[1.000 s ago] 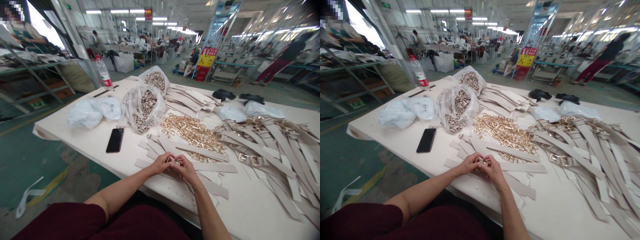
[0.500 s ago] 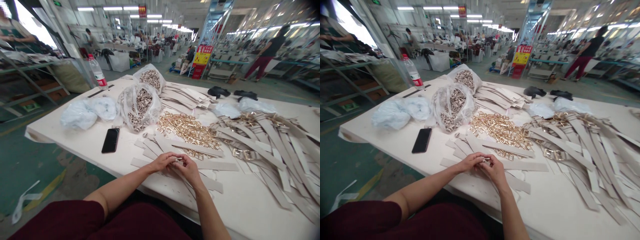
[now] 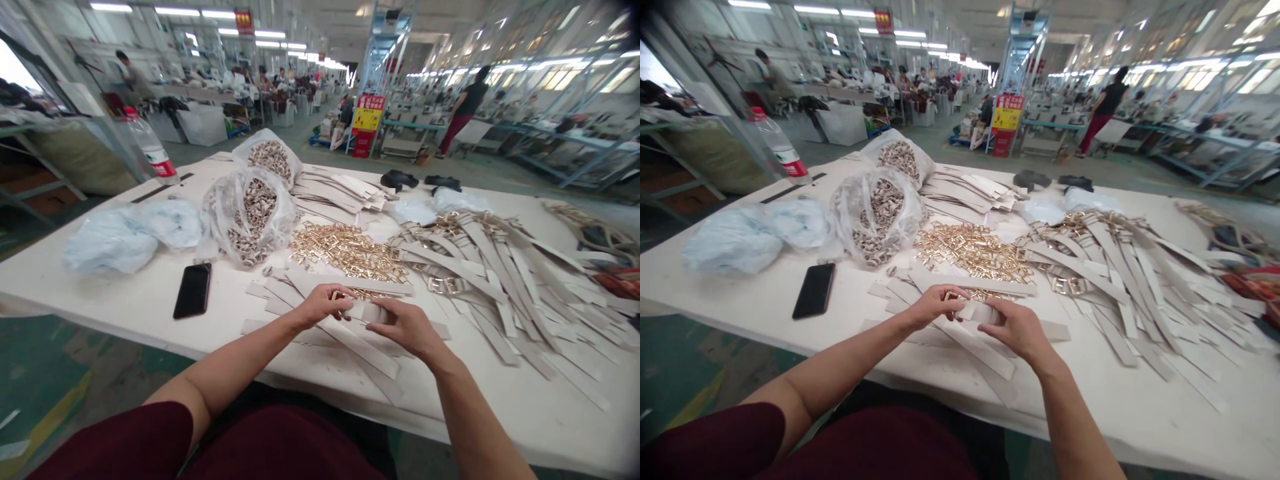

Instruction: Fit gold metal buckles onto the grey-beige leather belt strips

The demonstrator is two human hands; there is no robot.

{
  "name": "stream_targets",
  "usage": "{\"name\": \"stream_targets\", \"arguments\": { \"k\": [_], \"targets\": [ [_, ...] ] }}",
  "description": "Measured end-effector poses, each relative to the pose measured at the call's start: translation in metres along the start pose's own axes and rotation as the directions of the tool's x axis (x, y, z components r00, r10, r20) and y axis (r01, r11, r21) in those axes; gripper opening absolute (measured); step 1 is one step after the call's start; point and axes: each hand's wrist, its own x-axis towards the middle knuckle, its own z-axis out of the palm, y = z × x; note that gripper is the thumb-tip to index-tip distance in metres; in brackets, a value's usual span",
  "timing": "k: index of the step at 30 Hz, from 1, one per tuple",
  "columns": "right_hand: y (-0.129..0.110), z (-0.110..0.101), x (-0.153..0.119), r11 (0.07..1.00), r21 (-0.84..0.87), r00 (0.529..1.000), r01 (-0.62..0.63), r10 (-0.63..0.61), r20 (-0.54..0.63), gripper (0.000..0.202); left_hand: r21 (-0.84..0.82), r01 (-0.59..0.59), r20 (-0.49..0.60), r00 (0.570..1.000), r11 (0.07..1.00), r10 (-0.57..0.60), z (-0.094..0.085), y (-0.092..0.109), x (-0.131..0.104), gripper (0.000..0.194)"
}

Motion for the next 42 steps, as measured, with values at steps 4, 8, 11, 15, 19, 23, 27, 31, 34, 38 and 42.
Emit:
{"name": "stream_targets", "arguments": {
  "k": [4, 8, 11, 15, 19, 23, 27, 31, 34, 38, 42],
  "targets": [
    [-0.019, -0.009, -0.045, 0.978, 0.105, 0.962, -0.180, 0.152, 0.226, 0.033, 0.018, 0.043, -0.031, 0.999, 0.999, -0.042, 0.009, -0.007, -0.027, 0.036],
    [-0.024, 0.034, -0.086, 0.770, 0.431, 0.837, -0.471, 0.235, 0.495, 0.036, 0.064, 0.187, 0.022, 0.982, 0.980, -0.188, 0.022, -0.048, -0.057, 0.035],
    [-0.021, 0.074, -0.105, 0.667, 0.534, 0.840, -0.520, 0.288, 0.459, 0.056, 0.130, 0.192, 0.079, 0.976, 0.973, -0.203, 0.032, -0.077, -0.073, 0.033],
    [-0.023, 0.104, -0.118, 0.614, 0.575, 0.838, -0.541, 0.333, 0.433, 0.059, 0.332, 0.086, 0.097, 0.987, 0.939, -0.125, 0.038, -0.090, -0.084, 0.026],
    [-0.033, 0.117, -0.124, 0.642, 0.585, 0.862, -0.495, 0.278, 0.424, 0.040, 0.501, -0.019, 0.244, 0.962, 0.865, -0.120, 0.044, -0.086, -0.090, 0.022],
    [-0.034, 0.124, -0.128, 0.600, 0.652, 0.885, -0.463, 0.276, 0.375, 0.043, 0.561, -0.090, 0.273, 0.959, 0.823, -0.081, 0.048, -0.085, -0.093, 0.022],
    [-0.019, 0.123, -0.138, 0.415, 0.728, 0.837, -0.545, 0.314, 0.448, 0.051, 0.580, -0.059, 0.161, 0.986, 0.813, -0.044, 0.046, -0.088, -0.094, 0.023],
    [-0.010, 0.119, -0.148, 0.425, 0.681, 0.801, -0.597, 0.352, 0.484, 0.034, 0.576, -0.050, 0.150, 0.988, 0.816, -0.046, 0.045, -0.094, -0.093, 0.022],
    [-0.014, 0.121, -0.147, 0.404, 0.689, 0.791, -0.602, 0.420, 0.445, 0.033, 0.526, -0.041, 0.174, 0.983, 0.849, -0.060, 0.046, -0.101, -0.091, 0.022],
    [-0.018, 0.131, -0.141, 0.312, 0.750, 0.786, -0.584, 0.447, 0.426, 0.034, 0.401, 0.040, 0.112, 0.989, 0.915, -0.092, 0.046, -0.109, -0.089, 0.030],
    [-0.014, 0.142, -0.141, 0.329, 0.770, 0.789, -0.546, 0.511, 0.342, 0.035, 0.398, 0.052, 0.036, 0.997, 0.916, -0.072, 0.046, -0.109, -0.088, 0.030]
  ]
}}
